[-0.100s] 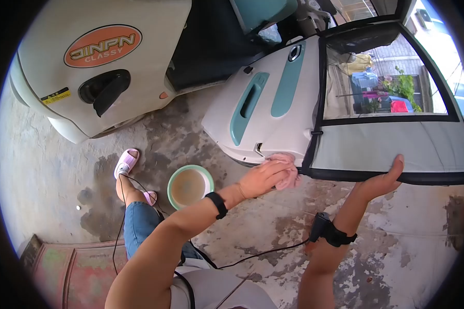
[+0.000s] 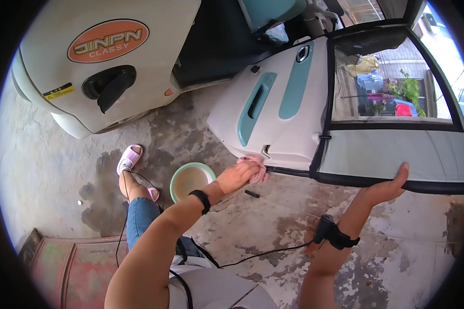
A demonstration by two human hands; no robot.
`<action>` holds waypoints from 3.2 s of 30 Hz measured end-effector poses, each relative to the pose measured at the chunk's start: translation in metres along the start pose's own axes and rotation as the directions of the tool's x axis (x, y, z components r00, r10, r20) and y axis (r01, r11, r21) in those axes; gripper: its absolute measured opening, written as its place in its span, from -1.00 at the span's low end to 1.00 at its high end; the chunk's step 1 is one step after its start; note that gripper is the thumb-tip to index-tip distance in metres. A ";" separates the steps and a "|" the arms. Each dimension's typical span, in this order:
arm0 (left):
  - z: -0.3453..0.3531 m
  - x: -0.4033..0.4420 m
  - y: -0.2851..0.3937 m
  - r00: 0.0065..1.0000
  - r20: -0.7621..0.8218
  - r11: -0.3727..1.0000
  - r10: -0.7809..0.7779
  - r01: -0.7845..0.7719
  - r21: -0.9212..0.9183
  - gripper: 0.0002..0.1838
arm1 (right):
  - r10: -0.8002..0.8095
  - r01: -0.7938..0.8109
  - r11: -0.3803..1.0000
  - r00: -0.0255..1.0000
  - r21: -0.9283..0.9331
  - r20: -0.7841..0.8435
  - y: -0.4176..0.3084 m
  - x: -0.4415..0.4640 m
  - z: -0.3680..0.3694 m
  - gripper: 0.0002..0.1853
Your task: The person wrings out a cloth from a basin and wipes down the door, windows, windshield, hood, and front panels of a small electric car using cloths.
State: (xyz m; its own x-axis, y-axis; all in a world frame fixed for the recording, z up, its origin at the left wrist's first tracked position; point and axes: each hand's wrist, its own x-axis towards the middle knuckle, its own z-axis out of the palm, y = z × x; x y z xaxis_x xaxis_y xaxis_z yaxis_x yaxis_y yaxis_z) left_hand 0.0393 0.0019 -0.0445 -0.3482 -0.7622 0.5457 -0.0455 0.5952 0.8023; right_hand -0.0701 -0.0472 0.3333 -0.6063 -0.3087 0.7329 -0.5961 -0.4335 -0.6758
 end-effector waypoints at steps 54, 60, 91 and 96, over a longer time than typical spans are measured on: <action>-0.028 0.102 -0.052 0.410 -0.021 0.165 -0.912 0.319 -0.933 -0.80 | 0.051 -0.059 0.991 0.996 -0.121 -0.069 0.001 0.005 -0.022 -0.56; -0.045 0.058 -0.027 0.503 0.554 -0.319 -0.664 0.479 -0.818 -0.87 | 0.020 -0.021 1.000 0.999 -0.016 -0.040 0.023 0.009 -0.029 -0.55; -0.306 0.014 0.149 0.506 0.307 0.354 -0.806 0.827 -0.436 -0.68 | 0.042 -0.038 0.999 0.079 -0.039 0.996 -0.032 -0.121 0.047 -0.29; -0.301 0.024 0.176 0.533 0.444 0.285 -0.720 0.811 -0.510 -0.64 | 0.229 -0.681 0.716 0.017 -0.157 0.973 0.001 -0.239 -0.022 -0.32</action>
State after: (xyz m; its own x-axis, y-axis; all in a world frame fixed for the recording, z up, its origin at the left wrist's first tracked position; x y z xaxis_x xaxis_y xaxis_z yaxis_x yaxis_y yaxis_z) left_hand 0.3049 0.0120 0.1828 -0.5686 -0.7217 -0.3947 0.1822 -0.5784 0.7952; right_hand 0.0627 0.0445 0.1557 0.3651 -0.9286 -0.0657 -0.0962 0.0325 -0.9948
